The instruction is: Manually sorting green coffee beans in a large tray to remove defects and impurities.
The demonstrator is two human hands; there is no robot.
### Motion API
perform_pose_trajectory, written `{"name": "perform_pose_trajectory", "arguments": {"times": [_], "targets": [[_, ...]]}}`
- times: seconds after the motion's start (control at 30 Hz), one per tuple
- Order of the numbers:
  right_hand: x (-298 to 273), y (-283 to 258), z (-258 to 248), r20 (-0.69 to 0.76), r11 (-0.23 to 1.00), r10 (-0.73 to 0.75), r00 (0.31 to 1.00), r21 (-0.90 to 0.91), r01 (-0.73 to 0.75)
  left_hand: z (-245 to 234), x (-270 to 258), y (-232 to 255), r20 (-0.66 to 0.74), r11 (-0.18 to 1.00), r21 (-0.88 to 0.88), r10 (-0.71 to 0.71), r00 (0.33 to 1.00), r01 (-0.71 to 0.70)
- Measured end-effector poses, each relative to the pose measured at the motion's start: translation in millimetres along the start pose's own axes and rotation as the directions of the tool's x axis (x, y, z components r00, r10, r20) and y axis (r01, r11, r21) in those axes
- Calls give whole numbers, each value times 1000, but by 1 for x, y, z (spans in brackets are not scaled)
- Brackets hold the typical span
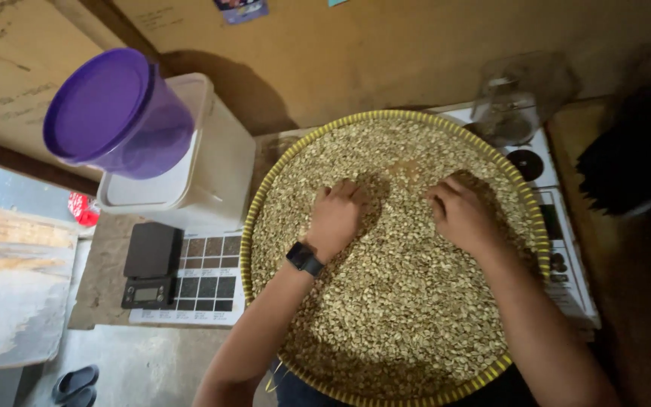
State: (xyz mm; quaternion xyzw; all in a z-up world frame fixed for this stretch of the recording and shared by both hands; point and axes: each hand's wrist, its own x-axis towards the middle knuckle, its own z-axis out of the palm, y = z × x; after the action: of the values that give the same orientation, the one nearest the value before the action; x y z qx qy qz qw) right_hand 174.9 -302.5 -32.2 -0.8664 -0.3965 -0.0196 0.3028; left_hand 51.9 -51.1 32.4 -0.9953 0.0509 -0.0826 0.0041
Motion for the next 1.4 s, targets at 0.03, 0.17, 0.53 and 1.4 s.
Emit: {"name": "perform_pose_trajectory", "arguments": {"times": [0.03, 0.17, 0.53, 1.4], "targets": [[0, 1, 0, -7, 1000, 5, 1000, -5, -5, -4, 7, 4, -4, 1000, 0, 9, 1000, -9], [1, 14, 13, -70, 998, -52, 996, 20, 54, -14, 32, 15, 16, 990, -134, 53, 998, -50], [5, -8, -13, 78, 997, 76, 994, -34, -73, -28, 156, 56, -357, 896, -401, 36, 934, -188], [2, 20, -3, -228, 996, 5, 974, 90, 16, 23, 82, 40, 150, 869, -398, -254, 955, 294]]}}
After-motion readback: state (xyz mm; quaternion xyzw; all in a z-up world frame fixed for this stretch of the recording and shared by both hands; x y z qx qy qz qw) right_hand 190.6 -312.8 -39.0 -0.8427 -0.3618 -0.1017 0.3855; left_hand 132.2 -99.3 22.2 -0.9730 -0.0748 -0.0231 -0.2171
